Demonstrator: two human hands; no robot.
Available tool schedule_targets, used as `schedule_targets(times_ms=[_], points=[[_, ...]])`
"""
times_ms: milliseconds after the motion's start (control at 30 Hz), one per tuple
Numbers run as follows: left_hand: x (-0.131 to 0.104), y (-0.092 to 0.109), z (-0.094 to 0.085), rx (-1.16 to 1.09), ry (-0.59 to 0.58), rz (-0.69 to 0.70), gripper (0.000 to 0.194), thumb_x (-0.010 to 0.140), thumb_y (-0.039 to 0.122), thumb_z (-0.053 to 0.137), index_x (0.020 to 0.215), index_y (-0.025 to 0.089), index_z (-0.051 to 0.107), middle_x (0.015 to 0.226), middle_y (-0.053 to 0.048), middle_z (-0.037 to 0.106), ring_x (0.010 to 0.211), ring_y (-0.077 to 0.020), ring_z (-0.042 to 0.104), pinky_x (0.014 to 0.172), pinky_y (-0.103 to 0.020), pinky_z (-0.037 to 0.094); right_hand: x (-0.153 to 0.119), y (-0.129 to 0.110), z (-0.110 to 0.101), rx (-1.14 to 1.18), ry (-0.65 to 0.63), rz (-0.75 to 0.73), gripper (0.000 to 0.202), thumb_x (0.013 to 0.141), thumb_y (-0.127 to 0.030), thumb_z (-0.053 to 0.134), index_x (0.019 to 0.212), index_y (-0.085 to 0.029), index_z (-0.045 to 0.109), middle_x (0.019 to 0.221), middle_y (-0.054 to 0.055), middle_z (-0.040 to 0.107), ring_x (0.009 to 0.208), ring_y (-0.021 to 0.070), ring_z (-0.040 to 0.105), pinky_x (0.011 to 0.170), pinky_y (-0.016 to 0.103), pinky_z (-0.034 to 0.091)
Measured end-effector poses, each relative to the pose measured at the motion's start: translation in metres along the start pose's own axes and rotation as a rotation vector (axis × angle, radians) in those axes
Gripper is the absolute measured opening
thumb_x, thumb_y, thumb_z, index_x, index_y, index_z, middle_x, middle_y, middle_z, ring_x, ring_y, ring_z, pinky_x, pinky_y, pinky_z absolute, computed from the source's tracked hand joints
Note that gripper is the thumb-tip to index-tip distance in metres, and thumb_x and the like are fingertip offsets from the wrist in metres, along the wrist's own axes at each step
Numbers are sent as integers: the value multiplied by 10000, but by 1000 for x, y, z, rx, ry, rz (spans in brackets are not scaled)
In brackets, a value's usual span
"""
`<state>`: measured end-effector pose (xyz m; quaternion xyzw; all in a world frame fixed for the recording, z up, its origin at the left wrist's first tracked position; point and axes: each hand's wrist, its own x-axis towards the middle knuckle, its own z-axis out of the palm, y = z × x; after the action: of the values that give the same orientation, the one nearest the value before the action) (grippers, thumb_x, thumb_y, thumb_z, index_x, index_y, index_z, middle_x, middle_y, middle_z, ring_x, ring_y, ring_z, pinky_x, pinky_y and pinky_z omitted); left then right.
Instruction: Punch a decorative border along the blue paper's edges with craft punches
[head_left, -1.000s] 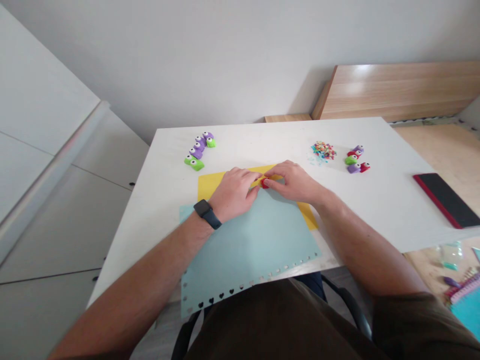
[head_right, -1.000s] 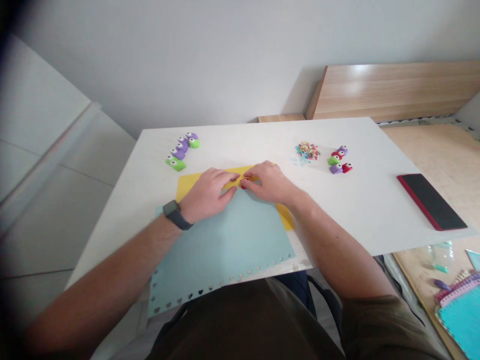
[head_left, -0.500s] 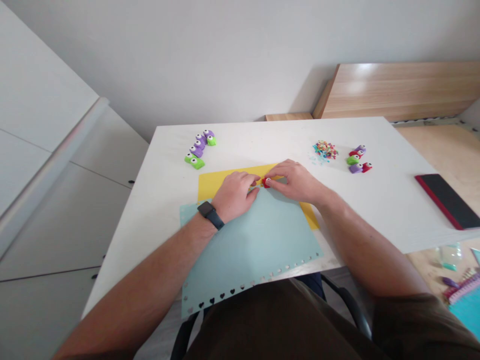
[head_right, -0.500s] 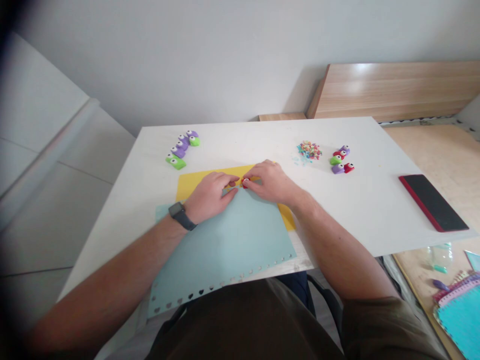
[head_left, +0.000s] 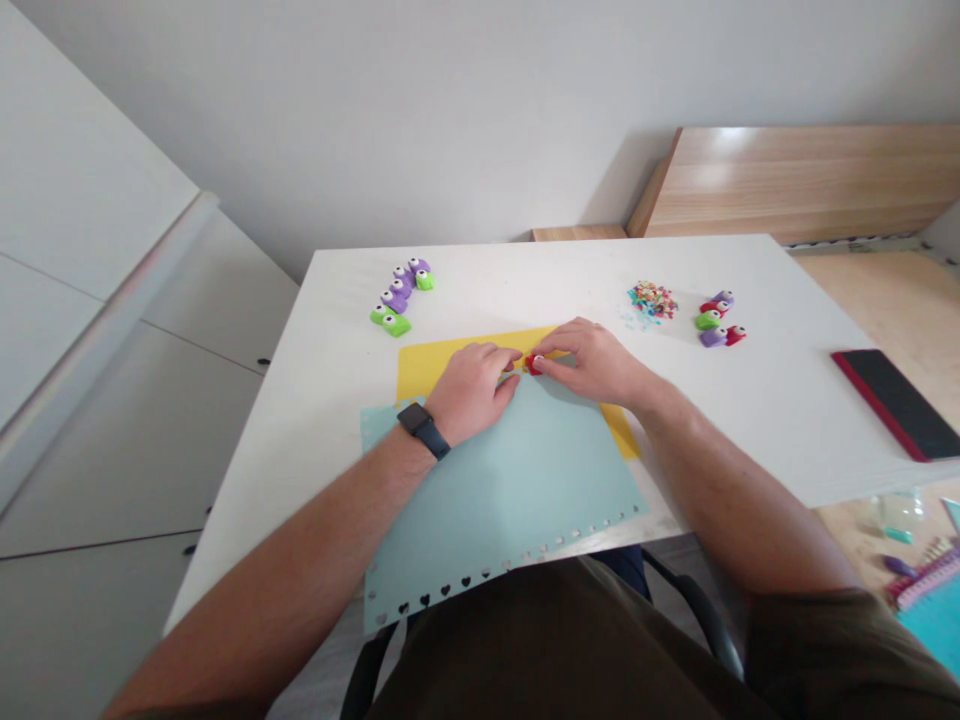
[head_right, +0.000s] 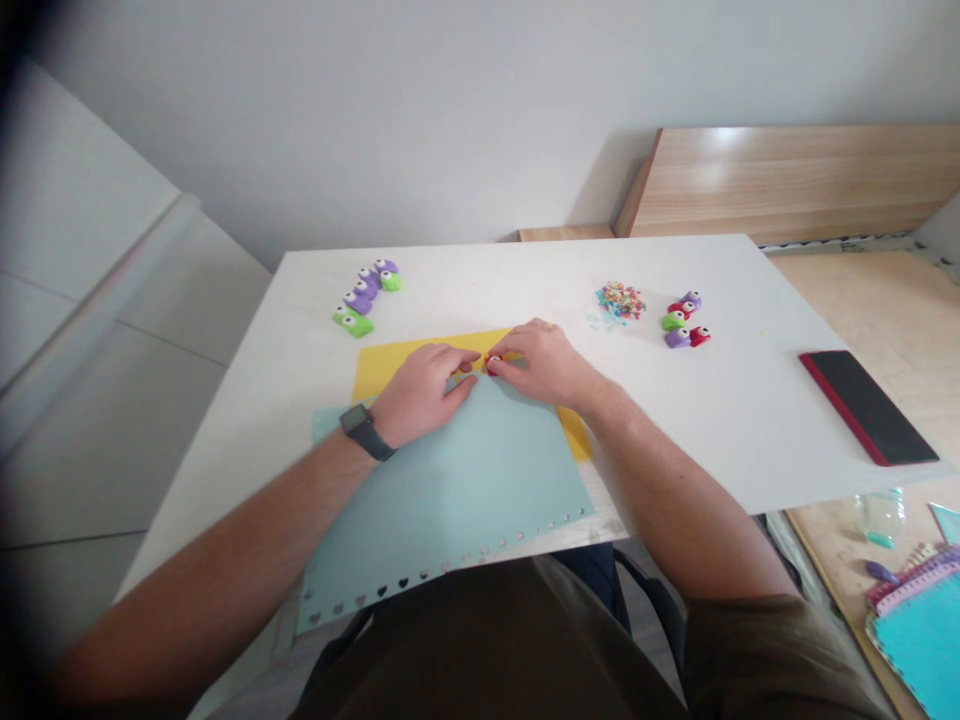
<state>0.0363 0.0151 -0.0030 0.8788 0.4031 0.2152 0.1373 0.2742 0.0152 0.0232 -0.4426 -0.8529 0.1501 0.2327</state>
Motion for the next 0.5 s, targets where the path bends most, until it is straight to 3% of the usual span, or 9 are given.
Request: schedule_targets(times_ms=[333,500], points=[[-1,2,-1,-15,49,26,299,1037,234,539,1283,149,686,1152,-133,743,1113,-279,657,1030,-471,523,-1,-2,-1,-5,9,46,213,1019,-301,636,1002,-239,839,1070,55,838,1038,255,738,1016,432,508],[-1,3,-2,-38,77,66,384,1052,201,483,1395,202,656,1214,-122,713,1164,-273,627,1062,-470,504,-1,0,1,-21,34,97,216,1019,-334,639,1022,-243,835,1078,55,836,1060,267,732,1033,438,500]])
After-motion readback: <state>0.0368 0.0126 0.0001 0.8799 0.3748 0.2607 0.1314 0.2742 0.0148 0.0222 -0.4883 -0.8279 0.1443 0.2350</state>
